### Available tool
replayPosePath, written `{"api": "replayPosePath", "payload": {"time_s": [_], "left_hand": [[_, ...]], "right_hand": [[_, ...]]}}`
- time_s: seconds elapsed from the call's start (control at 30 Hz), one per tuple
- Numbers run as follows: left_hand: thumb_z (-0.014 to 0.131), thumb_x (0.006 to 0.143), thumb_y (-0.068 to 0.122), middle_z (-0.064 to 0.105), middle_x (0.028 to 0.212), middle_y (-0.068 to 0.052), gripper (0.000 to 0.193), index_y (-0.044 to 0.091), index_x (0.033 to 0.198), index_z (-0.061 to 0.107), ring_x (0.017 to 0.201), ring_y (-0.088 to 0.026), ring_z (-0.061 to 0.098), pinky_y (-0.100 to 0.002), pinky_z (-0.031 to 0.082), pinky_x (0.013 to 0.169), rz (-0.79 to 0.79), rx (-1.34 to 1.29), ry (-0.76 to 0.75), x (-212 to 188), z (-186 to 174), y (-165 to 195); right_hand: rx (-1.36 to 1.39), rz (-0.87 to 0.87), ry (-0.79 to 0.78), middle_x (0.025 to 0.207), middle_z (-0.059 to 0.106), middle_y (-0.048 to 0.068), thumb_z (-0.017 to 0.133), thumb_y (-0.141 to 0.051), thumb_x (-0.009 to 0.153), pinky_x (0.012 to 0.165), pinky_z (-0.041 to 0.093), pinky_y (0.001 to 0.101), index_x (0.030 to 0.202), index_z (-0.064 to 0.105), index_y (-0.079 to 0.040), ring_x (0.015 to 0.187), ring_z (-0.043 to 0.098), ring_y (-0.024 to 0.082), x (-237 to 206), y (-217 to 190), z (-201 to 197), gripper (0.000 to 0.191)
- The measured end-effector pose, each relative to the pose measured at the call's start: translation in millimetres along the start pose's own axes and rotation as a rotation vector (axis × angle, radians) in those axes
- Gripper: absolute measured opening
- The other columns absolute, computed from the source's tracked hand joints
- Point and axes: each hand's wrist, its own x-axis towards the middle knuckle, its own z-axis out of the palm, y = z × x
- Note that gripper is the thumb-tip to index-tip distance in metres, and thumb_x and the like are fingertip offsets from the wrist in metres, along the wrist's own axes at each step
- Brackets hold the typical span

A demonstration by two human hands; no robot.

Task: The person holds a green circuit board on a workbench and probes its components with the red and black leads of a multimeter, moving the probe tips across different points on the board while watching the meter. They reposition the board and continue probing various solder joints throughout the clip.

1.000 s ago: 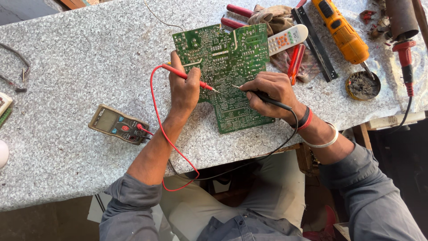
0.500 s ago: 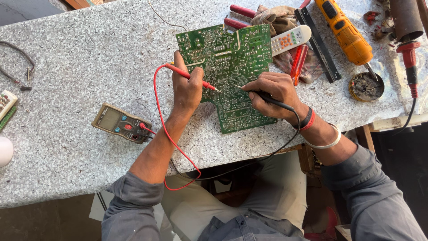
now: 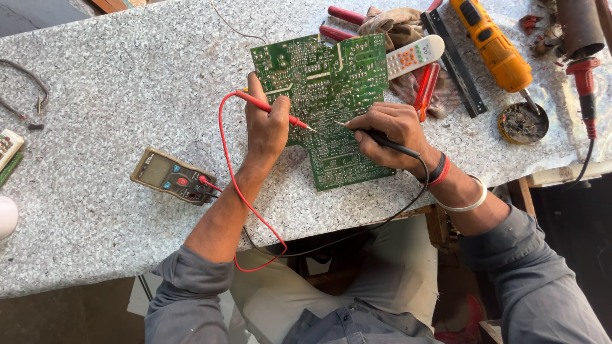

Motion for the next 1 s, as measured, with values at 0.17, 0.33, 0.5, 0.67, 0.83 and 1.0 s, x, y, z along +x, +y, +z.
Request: {"api": "replayPosePath", "payload": {"time_s": [0.17,0.33,0.5,0.67,0.83,1.0], "left_hand": [[0.051,0.089,0.006,0.051,0.084,-0.003,0.080,-0.016,0.155,0.012,0.061,-0.007,0.048,-0.029,0.050,0.048,-0.046,-0.011,0.015,-0.2,0.8,-1.1],[0.051,0.089,0.006,0.050,0.081,-0.002,0.083,-0.016,0.156,0.008,0.059,-0.006,0.047,-0.028,0.049,0.047,-0.041,0.003,0.026,0.5,1.6,-2.1],[0.051,0.089,0.006,0.052,0.082,-0.004,0.083,-0.016,0.156,0.008,0.060,-0.007,0.049,-0.028,0.050,0.048,-0.048,0.017,0.012,0.9,1.5,-0.4],[0.050,0.092,0.006,0.053,0.093,-0.005,0.068,-0.019,0.151,0.027,0.068,-0.007,0.051,-0.029,0.055,0.052,0.007,-0.066,-0.022,0.6,0.4,0.5],[0.050,0.088,0.007,0.052,0.085,-0.004,0.083,-0.016,0.156,0.008,0.061,-0.007,0.049,-0.029,0.052,0.048,-0.043,-0.009,0.007,0.9,1.3,0.4],[0.051,0.088,0.008,0.053,0.083,-0.004,0.085,-0.018,0.156,0.006,0.061,-0.007,0.049,-0.029,0.050,0.048,-0.056,0.030,0.019,0.8,0.9,-0.5]], "right_hand": [[0.003,-0.013,-0.003,0.069,0.059,0.007,0.067,-0.005,0.081,0.059,0.047,0.0367,0.098,0.075,-0.002,0.062,0.059,0.020,0.5,-1.0,0.2,0.019],[0.004,0.004,-0.006,0.069,0.060,0.007,0.067,-0.004,0.081,0.058,0.046,0.0361,0.098,0.075,-0.001,0.061,0.060,0.020,0.7,-2.3,-0.3,0.019],[0.010,0.000,-0.009,0.070,0.061,0.008,0.067,-0.005,0.082,0.058,0.047,0.0358,0.098,0.075,-0.002,0.062,0.061,0.020,1.1,-1.2,-0.9,0.018],[0.001,-0.002,-0.012,0.071,0.062,0.008,0.067,-0.005,0.082,0.059,0.048,0.0359,0.098,0.075,-0.002,0.063,0.062,0.021,0.3,-0.8,-0.7,0.019],[0.009,0.000,-0.013,0.072,0.062,0.008,0.067,-0.006,0.083,0.060,0.048,0.0363,0.099,0.075,-0.002,0.063,0.062,0.021,0.7,-1.6,-1.5,0.019],[0.001,0.011,-0.020,0.071,0.062,0.008,0.067,-0.005,0.082,0.060,0.048,0.0370,0.099,0.075,-0.002,0.063,0.062,0.022,1.0,-3.0,-2.1,0.019]]}}
